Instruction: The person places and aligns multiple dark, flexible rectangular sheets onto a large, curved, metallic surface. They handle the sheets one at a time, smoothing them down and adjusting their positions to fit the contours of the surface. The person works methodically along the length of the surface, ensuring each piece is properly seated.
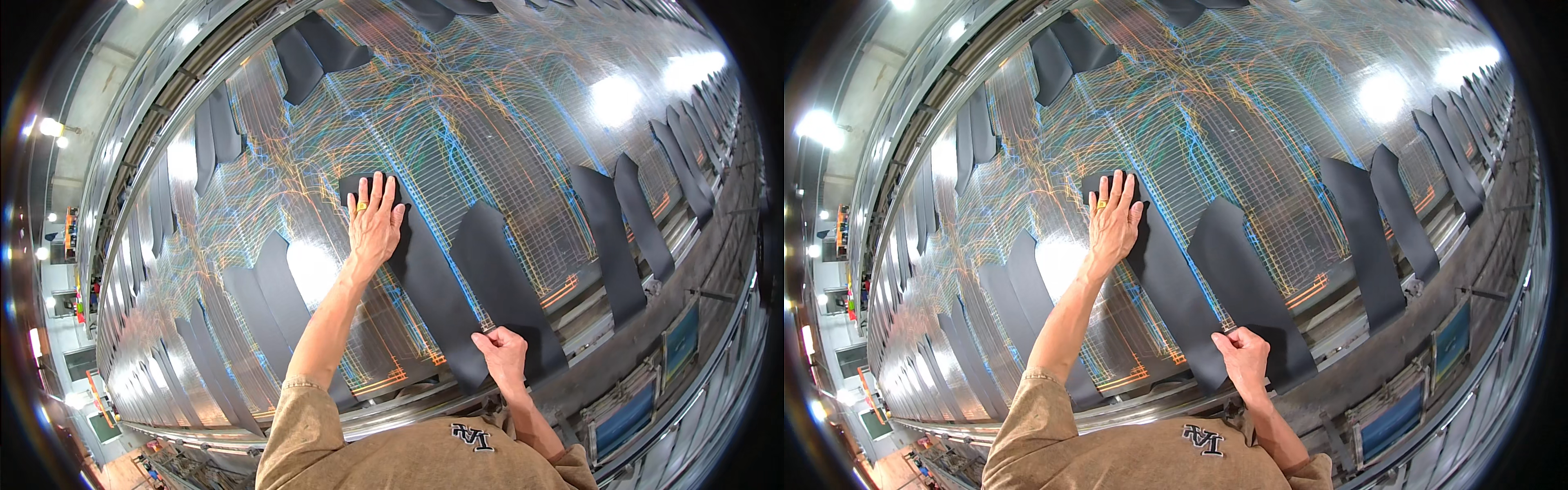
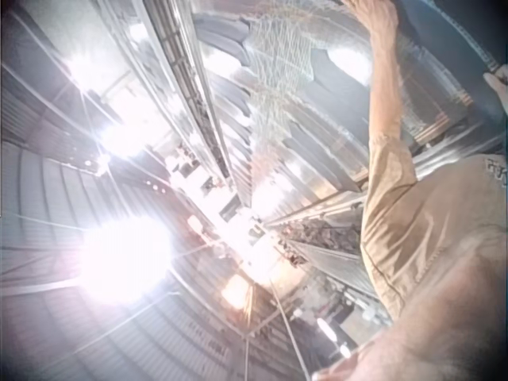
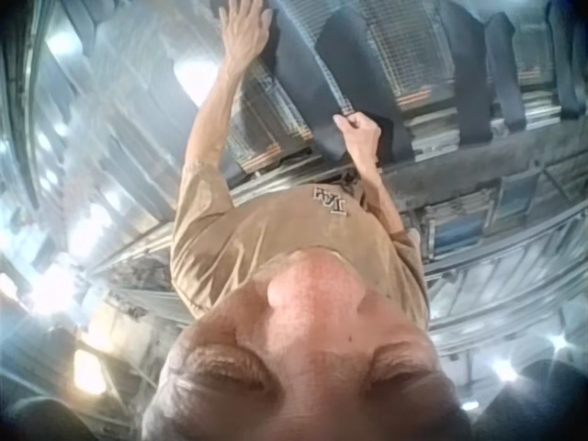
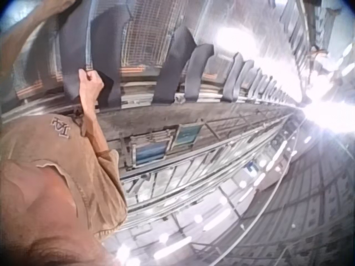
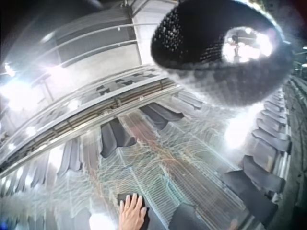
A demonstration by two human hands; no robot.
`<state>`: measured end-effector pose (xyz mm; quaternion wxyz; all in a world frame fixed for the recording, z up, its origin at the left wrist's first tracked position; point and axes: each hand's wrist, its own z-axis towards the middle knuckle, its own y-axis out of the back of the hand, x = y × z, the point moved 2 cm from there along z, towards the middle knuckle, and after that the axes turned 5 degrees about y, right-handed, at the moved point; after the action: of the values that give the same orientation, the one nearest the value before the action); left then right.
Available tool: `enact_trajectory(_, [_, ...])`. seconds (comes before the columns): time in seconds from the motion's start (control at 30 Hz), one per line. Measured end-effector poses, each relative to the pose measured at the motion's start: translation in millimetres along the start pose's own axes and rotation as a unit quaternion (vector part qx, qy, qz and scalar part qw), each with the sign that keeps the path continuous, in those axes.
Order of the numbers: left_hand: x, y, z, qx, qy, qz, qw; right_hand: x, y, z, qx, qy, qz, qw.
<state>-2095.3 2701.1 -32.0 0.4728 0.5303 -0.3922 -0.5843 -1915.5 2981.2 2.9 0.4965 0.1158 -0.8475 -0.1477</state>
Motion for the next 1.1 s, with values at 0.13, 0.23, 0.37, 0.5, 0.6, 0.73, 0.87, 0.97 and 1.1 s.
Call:
enact_trajectory(0.13, [0.7,1.3,1.8,-0.001,-0.006,-0.008,1.000,-0.6,-0.8,-0.2,-0.005,0.024,-0.002,1.000])
enact_trajectory(0.23, [-0.5,2.9,8.2,0.000,-0.016,0.000,1.000,-3.4,-0.6,0.3,-0.005,0.025,-0.009,1.000])
enact_trajectory(0.37, [1.2,0.3,8.8,0.003,-0.013,0.005,1.000,-3.3,0.1,0.4,0.006,0.021,-0.001,1.000])
enact_trajectory(0.5, [-10.5,5.5,-0.9,0.020,-0.030,0.004,0.999,-4.4,-0.4,-3.7,0.009,0.028,0.004,1.000])
enact_trajectory(0.6, [-30.2,11.9,-30.7,0.040,-0.071,0.002,0.997,3.6,2.9,-8.7,0.018,0.073,-0.083,0.994])
enact_trajectory(0.73, [-64.9,24.8,-85.6,0.107,-0.131,0.006,0.986,0.2,2.6,-14.3,0.006,0.124,-0.137,0.983])
enact_trajectory(0.87, [-85.6,25.0,-142.0,0.177,-0.163,-0.011,0.971,-5.0,3.0,-13.3,-0.006,0.168,-0.146,0.975])
enact_trajectory(0.97, [-103.8,31.4,-163.5,0.189,-0.191,-0.008,0.963,-9.4,4.9,-17.3,-0.001,0.148,-0.173,0.974])
enact_trajectory(1.1, [-116.9,34.9,-192.4,0.208,-0.221,-0.008,0.953,-5.0,9.0,-23.0,0.001,0.141,-0.228,0.963])
